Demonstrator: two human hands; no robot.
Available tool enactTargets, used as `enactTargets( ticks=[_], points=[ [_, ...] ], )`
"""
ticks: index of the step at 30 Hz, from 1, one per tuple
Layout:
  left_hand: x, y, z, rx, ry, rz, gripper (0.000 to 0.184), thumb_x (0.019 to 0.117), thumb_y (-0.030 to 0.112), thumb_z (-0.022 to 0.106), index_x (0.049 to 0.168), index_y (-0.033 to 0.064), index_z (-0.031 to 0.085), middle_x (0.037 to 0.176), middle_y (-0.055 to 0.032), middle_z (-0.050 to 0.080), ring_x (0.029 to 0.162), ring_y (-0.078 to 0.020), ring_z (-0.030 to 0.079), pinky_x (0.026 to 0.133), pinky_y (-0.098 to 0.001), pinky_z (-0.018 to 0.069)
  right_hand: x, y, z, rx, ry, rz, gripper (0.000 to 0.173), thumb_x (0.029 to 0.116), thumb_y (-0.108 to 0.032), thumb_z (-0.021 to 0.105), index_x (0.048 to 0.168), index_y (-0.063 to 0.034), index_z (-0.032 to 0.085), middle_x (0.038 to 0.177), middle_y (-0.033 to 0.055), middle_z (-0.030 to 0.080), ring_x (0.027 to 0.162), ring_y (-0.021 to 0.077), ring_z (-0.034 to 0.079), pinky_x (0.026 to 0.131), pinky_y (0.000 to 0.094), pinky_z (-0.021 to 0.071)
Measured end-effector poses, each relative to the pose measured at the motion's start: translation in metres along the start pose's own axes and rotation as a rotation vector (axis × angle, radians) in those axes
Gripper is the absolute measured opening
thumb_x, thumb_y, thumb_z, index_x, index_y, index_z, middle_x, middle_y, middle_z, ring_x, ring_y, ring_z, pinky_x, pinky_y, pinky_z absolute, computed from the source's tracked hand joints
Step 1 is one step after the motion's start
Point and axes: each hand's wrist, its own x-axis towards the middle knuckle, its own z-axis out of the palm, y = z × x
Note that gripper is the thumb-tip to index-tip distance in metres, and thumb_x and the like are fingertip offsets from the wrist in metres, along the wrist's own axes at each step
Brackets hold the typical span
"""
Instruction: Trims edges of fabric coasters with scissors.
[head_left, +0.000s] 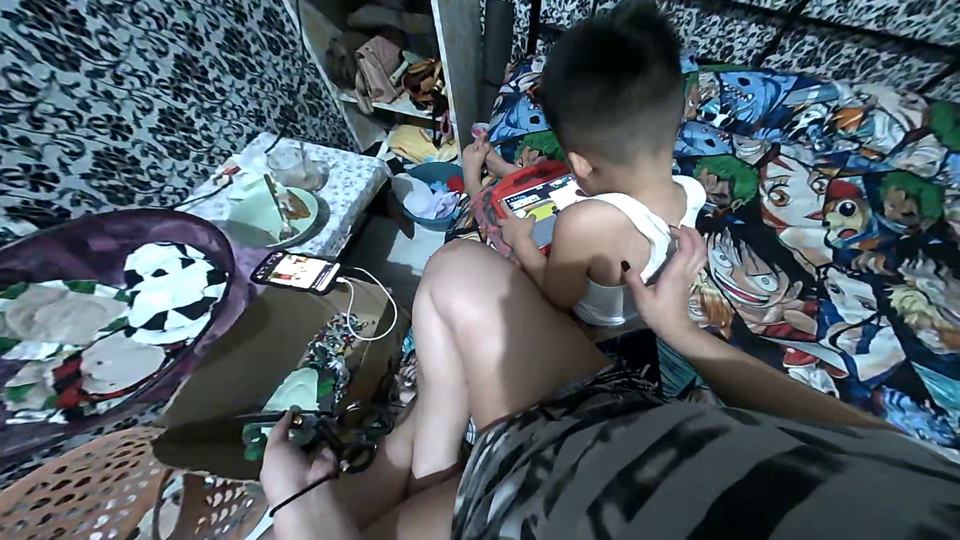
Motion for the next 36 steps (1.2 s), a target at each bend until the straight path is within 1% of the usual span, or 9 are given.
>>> enactTargets(
  ticks=[4, 7, 9, 11, 16, 20, 26, 30, 36],
  points=[
    [-0.003, 0.002, 0.002, -0.008, 0.001, -0.022, 0.013, 0.1029, 0.019, 0.05, 0.113, 0.0112, 0.053, 0.091, -0.0008, 0.059, 0.075, -0.0079, 0.06, 0.065, -0.0256, 0.0538, -0.01, 0.041, 0.008, 0.14, -0.012, 0.209, 0.077, 0.0948, -0.029, 0.059, 0.152, 0.0113, 0.028, 0.154, 0.0377, 0.031, 0.147, 0.0473, 0.03, 0.122, 0.0523, 0.0262],
    [-0.001, 0.005, 0.003, -0.024, 0.03, -0.028, 0.019, 0.1021, 0.018, 0.053, 0.118, 0.0083, 0.053, 0.096, -0.0043, 0.059, 0.079, -0.011, 0.061, 0.068, -0.0287, 0.0545, -0.019, 0.05, 0.022, 0.465, 0.027, 0.501, 0.06, 0.1066, -0.022, 0.038, 0.154, 0.0094, 0.02, 0.153, 0.0312, 0.034, 0.14, 0.0313, 0.042, 0.114, 0.0395, 0.0407],
    [0.002, 0.006, 0.003, -0.032, 0.033, -0.035, 0.022, 0.1017, 0.017, 0.055, 0.121, 0.0062, 0.053, 0.099, -0.0066, 0.06, 0.083, -0.0135, 0.062, 0.072, -0.0313, 0.0552, -0.029, 0.038, 0.025, 0.623, -0.036, 0.84, 0.06, 0.1107, -0.044, 0.019, 0.156, -0.0061, 0.028, 0.143, 0.0209, 0.049, 0.119, 0.0277, 0.059, 0.091, 0.0449, 0.055],
    [0.003, 0.007, 0.004, -0.035, 0.036, -0.046, 0.021, 0.1017, 0.017, 0.055, 0.119, 0.006, 0.053, 0.097, -0.0063, 0.06, 0.081, -0.0131, 0.062, 0.07, -0.0311, 0.055, -0.04, 0.025, 0.029, 0.701, -0.112, 1.077, 0.074, 0.1043, -0.065, 0.008, 0.158, -0.0175, 0.026, 0.138, 0.0219, 0.052, 0.104, 0.036, 0.062, 0.074, 0.0535, 0.0545],
    [0.006, 0.008, 0.003, -0.074, 0.06, -0.057, 0.023, 0.1007, 0.016, 0.057, 0.121, 0.0059, 0.053, 0.099, -0.008, 0.06, 0.082, -0.0147, 0.062, 0.071, -0.0327, 0.0555, -0.017, 0.007, 0.015, 0.953, -0.07, 1.223, 0.079, 0.0979, -0.075, 0.01, 0.155, -0.0262, 0.033, 0.15, 0.0151, 0.046, 0.131, 0.0376, 0.05, 0.094, 0.0672, 0.0461],
    [0.007, 0.006, 0.0, -0.064, 0.069, -0.062, 0.025, 0.0994, 0.017, 0.058, 0.121, 0.0068, 0.053, 0.098, -0.0071, 0.059, 0.081, -0.0147, 0.062, 0.069, -0.0334, 0.0554, 0.017, -0.007, -0.009, 0.932, -0.052, 1.079, 0.065, 0.1025, -0.064, 0.024, 0.153, -0.0263, 0.036, 0.147, 0.0104, 0.05, 0.129, 0.0311, 0.054, 0.094, 0.0626, 0.0496],
    [0.01, 0.002, 0.002, -0.032, 0.047, -0.074, 0.025, 0.0993, 0.018, 0.059, 0.121, 0.0079, 0.053, 0.099, -0.007, 0.06, 0.082, -0.0141, 0.062, 0.07, -0.0318, 0.0548, 0.04, -0.008, -0.023, 0.408, -0.093, 0.358, 0.069, 0.0975, -0.02, 0.056, 0.154, 0.0035, 0.026, 0.146, 0.0255, 0.041, 0.13, 0.0267, 0.048, 0.104, 0.0387, 0.046],
    [0.009, 0.001, 0.005, -0.022, 0.051, -0.091, 0.02, 0.1008, 0.019, 0.056, 0.118, 0.0092, 0.053, 0.096, -0.0056, 0.059, 0.078, -0.0121, 0.061, 0.066, -0.0292, 0.0543, 0.013, -0.018, -0.009, 0.051, -0.043, -0.064, 0.083, 0.081, -0.034, 0.071, 0.145, 0.0105, 0.042, 0.149, 0.0432, 0.031, 0.139, 0.0581, 0.029, 0.116, 0.0629, 0.0233],
    [0.009, -0.001, 0.003, -0.05, 0.05, -0.082, 0.018, 0.1005, 0.017, 0.056, 0.116, 0.0091, 0.053, 0.095, -0.0057, 0.059, 0.077, -0.0121, 0.061, 0.066, -0.0292, 0.0545, -0.028, 0.004, 0.021, -0.108, 0.042, -0.395, 0.065, 0.0817, -0.036, 0.072, 0.133, 0.0019, 0.059, 0.138, 0.0453, 0.042, 0.131, 0.0668, 0.035, 0.11, 0.0719, 0.0265]
  ],
)
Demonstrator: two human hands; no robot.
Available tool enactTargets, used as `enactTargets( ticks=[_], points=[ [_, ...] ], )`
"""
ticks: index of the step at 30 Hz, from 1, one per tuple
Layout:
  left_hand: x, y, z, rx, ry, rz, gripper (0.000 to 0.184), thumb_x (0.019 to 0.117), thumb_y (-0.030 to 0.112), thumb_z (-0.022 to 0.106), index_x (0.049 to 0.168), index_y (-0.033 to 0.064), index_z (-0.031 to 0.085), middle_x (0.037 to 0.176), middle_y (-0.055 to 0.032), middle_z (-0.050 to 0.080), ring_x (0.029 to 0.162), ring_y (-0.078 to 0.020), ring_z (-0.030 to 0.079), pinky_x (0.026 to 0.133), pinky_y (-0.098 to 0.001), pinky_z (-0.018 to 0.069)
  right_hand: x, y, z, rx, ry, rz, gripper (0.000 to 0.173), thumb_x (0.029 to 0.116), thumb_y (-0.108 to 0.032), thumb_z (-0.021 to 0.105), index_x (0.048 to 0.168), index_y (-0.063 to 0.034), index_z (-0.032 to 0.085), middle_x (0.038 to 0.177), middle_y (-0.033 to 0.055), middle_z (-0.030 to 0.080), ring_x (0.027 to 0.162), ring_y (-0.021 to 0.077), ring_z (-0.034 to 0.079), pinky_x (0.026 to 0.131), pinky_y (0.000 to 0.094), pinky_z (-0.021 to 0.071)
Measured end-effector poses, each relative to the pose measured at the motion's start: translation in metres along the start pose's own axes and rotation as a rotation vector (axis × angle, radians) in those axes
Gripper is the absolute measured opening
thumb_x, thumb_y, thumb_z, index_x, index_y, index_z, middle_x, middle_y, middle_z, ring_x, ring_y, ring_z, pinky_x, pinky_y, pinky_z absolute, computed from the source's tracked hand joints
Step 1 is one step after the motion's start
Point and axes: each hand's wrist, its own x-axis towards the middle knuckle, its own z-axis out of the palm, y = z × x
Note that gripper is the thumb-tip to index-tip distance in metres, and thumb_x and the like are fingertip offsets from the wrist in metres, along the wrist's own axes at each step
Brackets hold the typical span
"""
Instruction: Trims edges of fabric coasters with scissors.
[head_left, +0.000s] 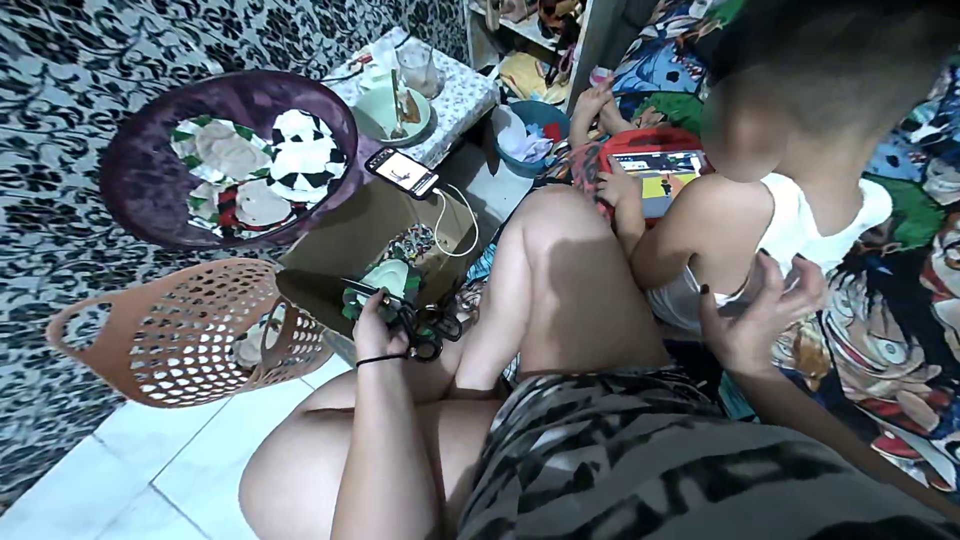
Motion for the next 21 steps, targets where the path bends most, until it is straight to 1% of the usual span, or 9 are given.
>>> enactTargets(
  ticks=[2, 5, 8, 10, 13, 15, 17, 19, 21],
  points=[
    [0.0, 0.001, 0.001, -0.023, 0.008, -0.003, 0.017, 0.1003, 0.017, 0.056, 0.115, 0.0093, 0.053, 0.094, -0.0056, 0.059, 0.077, -0.0122, 0.062, 0.065, -0.0295, 0.0547, -0.009, -0.007, 0.002, -0.009, 0.001, -0.065, 0.061, 0.0779, -0.03, 0.075, 0.131, -0.0028, 0.062, 0.135, 0.0438, 0.046, 0.127, 0.0665, 0.039, 0.106, 0.0732, 0.0292],
    [0.0, 0.0, 0.001, -0.046, 0.009, -0.007, 0.018, 0.0996, 0.017, 0.057, 0.115, 0.0091, 0.054, 0.095, -0.0059, 0.06, 0.077, -0.0132, 0.062, 0.065, -0.0299, 0.055, -0.025, -0.021, 0.007, -0.031, -0.049, -0.085, 0.057, 0.0764, -0.033, 0.072, 0.128, -0.0097, 0.067, 0.135, 0.0435, 0.048, 0.126, 0.0678, 0.039, 0.105, 0.0739, 0.03],
    [-0.002, 0.001, 0.0, -0.051, 0.017, -0.007, 0.02, 0.0996, 0.016, 0.057, 0.117, 0.0084, 0.054, 0.097, -0.0066, 0.059, 0.079, -0.0139, 0.062, 0.067, -0.0301, 0.055, -0.026, -0.034, 0.003, 0.007, -0.152, -0.084, 0.055, 0.0793, -0.033, 0.067, 0.128, -0.0078, 0.069, 0.139, 0.0434, 0.045, 0.129, 0.068, 0.037, 0.108, 0.0728, 0.0284],
    [-0.003, 0.003, -0.001, -0.057, 0.03, -0.008, 0.021, 0.0996, 0.017, 0.057, 0.118, 0.0084, 0.054, 0.097, -0.0069, 0.06, 0.079, -0.0137, 0.062, 0.067, -0.0299, 0.0546, -0.019, -0.044, -0.003, 0.126, -0.128, -0.155, 0.048, 0.0841, -0.029, 0.065, 0.126, -0.0074, 0.068, 0.136, 0.0381, 0.05, 0.13, 0.058, 0.042, 0.111, 0.0644, 0.0295],
    [-0.002, 0.006, -0.003, -0.072, 0.037, -0.006, 0.023, 0.0989, 0.016, 0.059, 0.12, 0.0074, 0.053, 0.098, -0.0079, 0.06, 0.08, -0.0145, 0.062, 0.068, -0.0306, 0.0547, 0.003, -0.067, -0.003, 0.323, -0.04, -0.28, 0.034, 0.0919, -0.028, 0.062, 0.124, -0.0176, 0.063, 0.131, 0.0206, 0.049, 0.13, 0.0327, 0.042, 0.113, 0.0445, 0.0266],
    [-0.001, 0.008, -0.003, -0.08, 0.033, -0.002, 0.026, 0.099, 0.016, 0.06, 0.122, 0.0069, 0.052, 0.099, -0.0076, 0.059, 0.081, -0.0143, 0.061, 0.068, -0.0307, 0.0547, 0.023, -0.087, 0.002, 0.467, -0.04, -0.326, 0.032, 0.0942, -0.025, 0.062, 0.124, -0.0141, 0.062, 0.133, 0.018, 0.046, 0.13, 0.0261, 0.043, 0.113, 0.0389, 0.0321],
    [0.002, 0.008, -0.003, -0.087, 0.029, -0.003, 0.024, 0.0993, 0.017, 0.059, 0.12, 0.0079, 0.053, 0.095, -0.0065, 0.059, 0.077, -0.014, 0.061, 0.066, -0.031, 0.0549, 0.04, -0.109, 0.014, 0.584, -0.12, -0.382, 0.033, 0.0964, -0.024, 0.06, 0.125, -0.0068, 0.062, 0.137, 0.019, 0.048, 0.131, 0.0254, 0.046, 0.112, 0.0396, 0.0379],
    [0.003, 0.008, -0.003, -0.08, 0.035, -0.009, 0.026, 0.0995, 0.018, 0.059, 0.122, 0.0074, 0.052, 0.094, -0.0071, 0.059, 0.075, -0.0147, 0.061, 0.064, -0.0315, 0.0548, 0.053, -0.139, 0.025, 0.643, -0.301, -0.461, 0.032, 0.0991, -0.023, 0.056, 0.123, -0.0027, 0.065, 0.133, 0.02, 0.053, 0.125, 0.0276, 0.052, 0.107, 0.0429, 0.0438],
    [0.004, 0.009, -0.005, -0.07, 0.05, -0.012, 0.031, 0.1002, 0.018, 0.059, 0.128, 0.0061, 0.05, 0.097, -0.009, 0.059, 0.076, -0.0159, 0.061, 0.064, -0.0324, 0.0546, 0.061, -0.179, 0.035, 0.588, -0.569, -0.565, 0.035, 0.1018, -0.027, 0.053, 0.126, -0.0074, 0.068, 0.131, 0.0162, 0.062, 0.122, 0.0293, 0.059, 0.1, 0.0494, 0.0479]
  ],
)
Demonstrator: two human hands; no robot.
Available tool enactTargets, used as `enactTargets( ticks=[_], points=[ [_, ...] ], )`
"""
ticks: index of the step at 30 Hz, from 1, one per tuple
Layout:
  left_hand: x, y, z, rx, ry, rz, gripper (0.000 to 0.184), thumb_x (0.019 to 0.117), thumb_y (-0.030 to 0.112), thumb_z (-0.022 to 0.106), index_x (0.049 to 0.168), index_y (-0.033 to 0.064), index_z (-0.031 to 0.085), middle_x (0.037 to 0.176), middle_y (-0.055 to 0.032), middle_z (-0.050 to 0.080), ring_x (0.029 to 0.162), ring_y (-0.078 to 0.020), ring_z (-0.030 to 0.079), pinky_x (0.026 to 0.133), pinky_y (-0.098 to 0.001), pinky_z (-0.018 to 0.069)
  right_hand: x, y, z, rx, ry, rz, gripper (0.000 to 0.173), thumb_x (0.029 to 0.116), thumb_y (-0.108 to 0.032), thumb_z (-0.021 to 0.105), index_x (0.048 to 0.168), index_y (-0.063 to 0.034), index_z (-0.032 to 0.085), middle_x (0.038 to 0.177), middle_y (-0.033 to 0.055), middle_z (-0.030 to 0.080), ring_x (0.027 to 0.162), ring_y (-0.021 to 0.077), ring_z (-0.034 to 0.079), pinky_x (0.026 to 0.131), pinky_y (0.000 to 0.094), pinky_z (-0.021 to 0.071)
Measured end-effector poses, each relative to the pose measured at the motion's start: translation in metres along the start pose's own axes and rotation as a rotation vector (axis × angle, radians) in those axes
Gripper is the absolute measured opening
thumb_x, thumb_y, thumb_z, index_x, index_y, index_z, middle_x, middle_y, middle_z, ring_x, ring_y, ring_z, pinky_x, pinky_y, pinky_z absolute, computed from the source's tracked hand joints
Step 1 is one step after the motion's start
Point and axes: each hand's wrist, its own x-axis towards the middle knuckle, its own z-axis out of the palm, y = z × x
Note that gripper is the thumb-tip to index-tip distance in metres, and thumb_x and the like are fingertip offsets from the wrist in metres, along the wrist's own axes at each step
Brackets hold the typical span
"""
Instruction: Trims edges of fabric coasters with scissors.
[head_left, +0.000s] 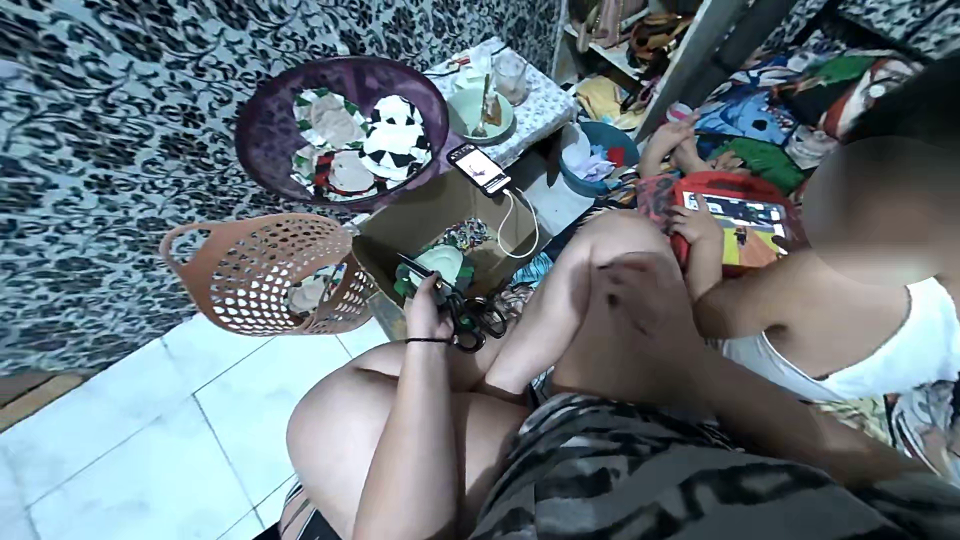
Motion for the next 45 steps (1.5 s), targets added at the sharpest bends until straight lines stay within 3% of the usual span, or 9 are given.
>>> enactTargets(
  ticks=[4, 9, 21, 25, 30, 32, 37, 41, 45],
  points=[
    [0.004, 0.006, -0.01, -0.008, 0.06, 0.065, 0.035, 0.1001, 0.017, 0.059, 0.131, 0.005, 0.049, 0.097, -0.0104, 0.061, 0.076, -0.0163, 0.063, 0.064, -0.0336, 0.0558, 0.051, -0.045, 0.074, 0.334, -0.334, -0.093, 0.037, 0.095, -0.017, 0.062, 0.129, -0.0025, 0.068, 0.128, 0.0188, 0.064, 0.112, 0.0295, 0.066, 0.093, 0.0444, 0.0559],
    [0.008, 0.026, -0.018, -0.06, 0.138, 0.211, 0.032, 0.1026, 0.013, 0.055, 0.132, 0.0048, 0.045, 0.096, -0.0084, 0.06, 0.076, -0.0136, 0.064, 0.066, -0.0321, 0.0568, 0.102, -0.098, 0.107, 0.418, -0.928, -0.023, 0.062, 0.1029, -0.02, 0.058, 0.156, 0.0012, 0.034, 0.157, 0.0234, 0.037, 0.137, 0.0332, 0.05, 0.11, 0.043, 0.045],
    [0.028, 0.076, 0.026, -0.386, 0.018, 0.159, 0.021, 0.1072, 0.027, 0.043, 0.121, 0.0135, 0.052, 0.105, -0.0049, 0.065, 0.095, -0.0157, 0.067, 0.08, -0.0382, 0.0593, 0.182, -0.07, 0.149, 0.527, -0.851, 0.175, 0.076, 0.0956, -0.002, 0.062, 0.162, -0.0086, 0.025, 0.148, 0.021, 0.051, 0.136, 0.0348, 0.051, 0.114, 0.0484, 0.0417],
    [0.034, 0.068, 0.048, -0.55, -0.161, 0.175, 0.028, 0.1105, 0.03, 0.036, 0.126, 0.0147, 0.053, 0.113, -0.0066, 0.068, 0.105, -0.019, 0.068, 0.089, -0.043, 0.0585, 0.192, -0.041, 0.145, 0.639, -0.831, 0.414, 0.068, 0.0964, -0.004, 0.063, 0.159, -0.0135, 0.038, 0.134, 0.0183, 0.063, 0.122, 0.0296, 0.062, 0.106, 0.0472, 0.0478],
    [0.044, 0.067, 0.039, -0.559, -0.203, 0.211, 0.022, 0.1109, 0.016, 0.035, 0.125, 0.0114, 0.051, 0.114, -0.0072, 0.068, 0.106, -0.0174, 0.068, 0.091, -0.0367, 0.0584, 0.168, -0.034, 0.137, 1.047, -0.62, 0.606, 0.064, 0.0878, -0.019, 0.08, 0.138, 0.0031, 0.046, 0.104, 0.0105, 0.065, 0.089, 0.0102, 0.063, 0.082, 0.0259, 0.0544],
    [0.045, 0.07, 0.032, -0.551, -0.224, 0.216, 0.024, 0.1113, 0.017, 0.034, 0.126, 0.0114, 0.052, 0.115, -0.0071, 0.068, 0.108, -0.0171, 0.068, 0.093, -0.0356, 0.0579, 0.154, -0.042, 0.138, 1.232, -0.548, 0.644, 0.056, 0.0904, -0.02, 0.075, 0.131, 0.004, 0.045, 0.09, 0.0019, 0.057, 0.076, 0.0053, 0.059, 0.072, 0.0216, 0.0531],
    [0.045, 0.075, 0.025, -0.539, -0.295, 0.27, 0.028, 0.1125, 0.023, 0.032, 0.13, 0.0125, 0.052, 0.122, -0.0069, 0.067, 0.114, -0.0177, 0.066, 0.098, -0.037, 0.0562, 0.134, -0.069, 0.143, 1.516, -0.654, 0.951, 0.037, 0.1053, -0.023, 0.052, 0.134, -0.0008, 0.045, 0.093, 0.0037, 0.056, 0.079, 0.0135, 0.064, 0.077, 0.0347, 0.0611],
    [0.042, 0.069, 0.03, -0.531, -0.223, 0.352, 0.02, 0.1079, 0.009, 0.044, 0.126, 0.0087, 0.053, 0.118, -0.0088, 0.067, 0.111, -0.0195, 0.067, 0.098, -0.0391, 0.0562, 0.119, -0.077, 0.154, 1.464, -0.808, 0.832, 0.061, 0.1032, -0.03, 0.053, 0.15, 0.0031, 0.035, 0.102, 0.0036, 0.059, 0.088, 0.0113, 0.065, 0.082, 0.0292, 0.0584],
    [0.037, 0.058, 0.037, -0.401, -0.102, 0.482, 0.026, 0.0982, -0.006, 0.052, 0.121, 0.0071, 0.053, 0.111, -0.007, 0.067, 0.104, -0.0173, 0.068, 0.092, -0.0384, 0.058, 0.106, -0.08, 0.164, 1.453, -0.756, 0.601, 0.068, 0.1001, -0.034, 0.061, 0.145, 0.0113, 0.036, 0.107, 0.004, 0.059, 0.096, 0.0065, 0.063, 0.09, 0.0242, 0.0562]
  ],
)
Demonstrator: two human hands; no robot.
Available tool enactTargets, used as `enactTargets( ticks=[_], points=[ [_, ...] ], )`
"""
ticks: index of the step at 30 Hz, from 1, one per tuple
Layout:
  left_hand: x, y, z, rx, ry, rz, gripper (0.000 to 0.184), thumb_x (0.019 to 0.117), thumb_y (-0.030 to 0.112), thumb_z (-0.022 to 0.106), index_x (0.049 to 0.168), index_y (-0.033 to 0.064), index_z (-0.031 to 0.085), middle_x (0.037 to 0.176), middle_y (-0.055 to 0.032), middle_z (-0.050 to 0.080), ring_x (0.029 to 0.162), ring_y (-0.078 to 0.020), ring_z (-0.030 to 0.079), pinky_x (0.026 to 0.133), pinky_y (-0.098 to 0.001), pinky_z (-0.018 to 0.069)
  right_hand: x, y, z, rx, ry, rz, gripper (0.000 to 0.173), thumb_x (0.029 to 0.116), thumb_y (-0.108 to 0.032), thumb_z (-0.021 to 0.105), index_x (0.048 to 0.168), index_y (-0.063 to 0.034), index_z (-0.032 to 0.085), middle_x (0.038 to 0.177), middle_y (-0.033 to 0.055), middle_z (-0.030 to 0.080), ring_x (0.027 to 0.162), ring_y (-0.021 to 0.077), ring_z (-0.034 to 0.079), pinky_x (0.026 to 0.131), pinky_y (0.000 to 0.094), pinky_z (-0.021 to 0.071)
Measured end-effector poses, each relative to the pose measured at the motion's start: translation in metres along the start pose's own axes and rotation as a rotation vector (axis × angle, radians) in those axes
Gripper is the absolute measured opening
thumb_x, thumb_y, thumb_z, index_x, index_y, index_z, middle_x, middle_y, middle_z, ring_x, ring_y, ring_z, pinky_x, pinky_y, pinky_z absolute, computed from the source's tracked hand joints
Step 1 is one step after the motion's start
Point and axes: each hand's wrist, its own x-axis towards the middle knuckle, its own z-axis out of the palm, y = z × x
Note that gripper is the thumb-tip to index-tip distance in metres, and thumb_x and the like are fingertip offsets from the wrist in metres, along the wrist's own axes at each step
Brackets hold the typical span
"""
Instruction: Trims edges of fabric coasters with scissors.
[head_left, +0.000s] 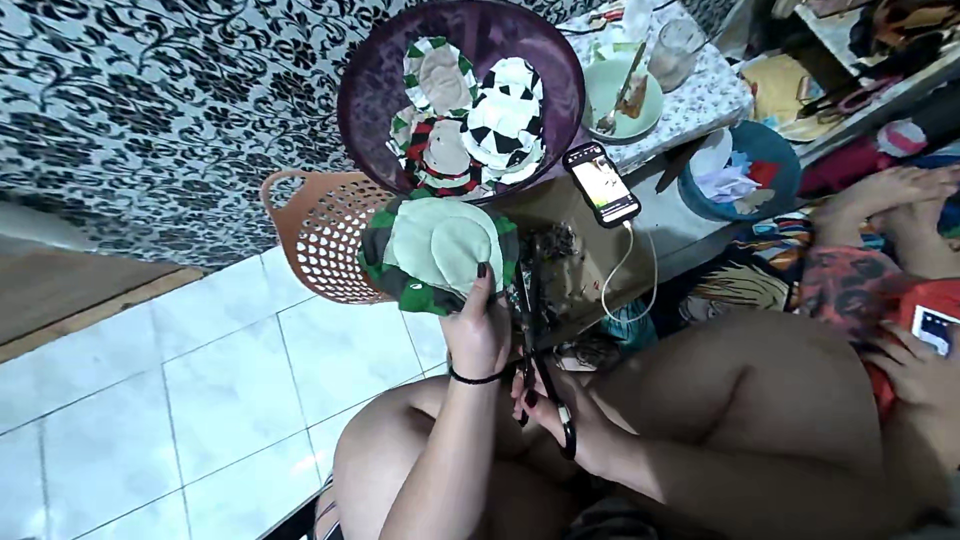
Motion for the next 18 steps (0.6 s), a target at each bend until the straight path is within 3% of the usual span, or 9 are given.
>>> enactTargets(
  ticks=[5, 8, 11, 15, 18],
  points=[
    [-0.013, -0.006, 0.007, 0.163, 0.092, 0.072, 0.021, 0.098, -0.004, 0.057, 0.116, 0.0071, 0.055, 0.101, -0.0025, 0.07, 0.093, -0.0119, 0.071, 0.082, -0.032, 0.0613, 0.001, 0.004, -0.001, -0.056, 0.022, -0.065, 0.061, 0.0954, -0.037, 0.068, 0.129, 0.0106, 0.051, 0.103, 0.0039, 0.058, 0.091, 0.0035, 0.061, 0.084, 0.0202, 0.0544],
    [-0.016, -0.007, 0.008, 0.171, 0.102, 0.085, 0.023, 0.0962, -0.005, 0.058, 0.115, 0.0072, 0.055, 0.099, -0.0027, 0.07, 0.089, -0.0124, 0.071, 0.078, -0.031, 0.0615, 0.002, 0.002, -0.002, -0.036, 0.052, -0.08, 0.058, 0.0959, -0.035, 0.068, 0.128, 0.0104, 0.052, 0.097, 0.0013, 0.058, 0.085, 0.0038, 0.062, 0.079, 0.0215, 0.057],
    [-0.016, -0.009, 0.0, 0.042, -0.018, 0.123, 0.03, 0.089, -0.005, 0.059, 0.116, 0.0083, 0.056, 0.102, -0.0052, 0.07, 0.095, -0.016, 0.07, 0.084, -0.0366, 0.0607, 0.006, -0.004, -0.005, -0.025, 0.098, -0.092, 0.047, 0.0964, -0.031, 0.068, 0.121, 0.0066, 0.056, 0.089, -0.0022, 0.059, 0.078, 0.0025, 0.062, 0.074, 0.0216, 0.0578],
    [-0.012, -0.005, -0.012, -0.122, -0.151, 0.039, 0.022, 0.0857, 0.013, 0.067, 0.108, 0.0107, 0.065, 0.1, -0.0062, 0.073, 0.095, -0.0164, 0.071, 0.085, -0.0384, 0.0603, 0.014, -0.013, -0.017, -0.067, 0.148, -0.122, 0.062, 0.0944, -0.032, 0.071, 0.135, 0.0106, 0.051, 0.092, -0.0023, 0.06, 0.075, 0.0008, 0.06, 0.07, 0.0189, 0.0556],
    [-0.012, 0.002, -0.01, -0.136, -0.158, -0.061, 0.019, 0.0892, 0.007, 0.061, 0.107, 0.0099, 0.065, 0.099, -0.0067, 0.073, 0.092, -0.0157, 0.071, 0.083, -0.0363, 0.0609, 0.018, -0.02, -0.024, -0.109, 0.163, -0.144, 0.056, 0.0936, -0.031, 0.072, 0.129, 0.0082, 0.055, 0.092, -0.0023, 0.063, 0.076, 0.0, 0.061, 0.071, 0.0179, 0.0555]
  ],
)
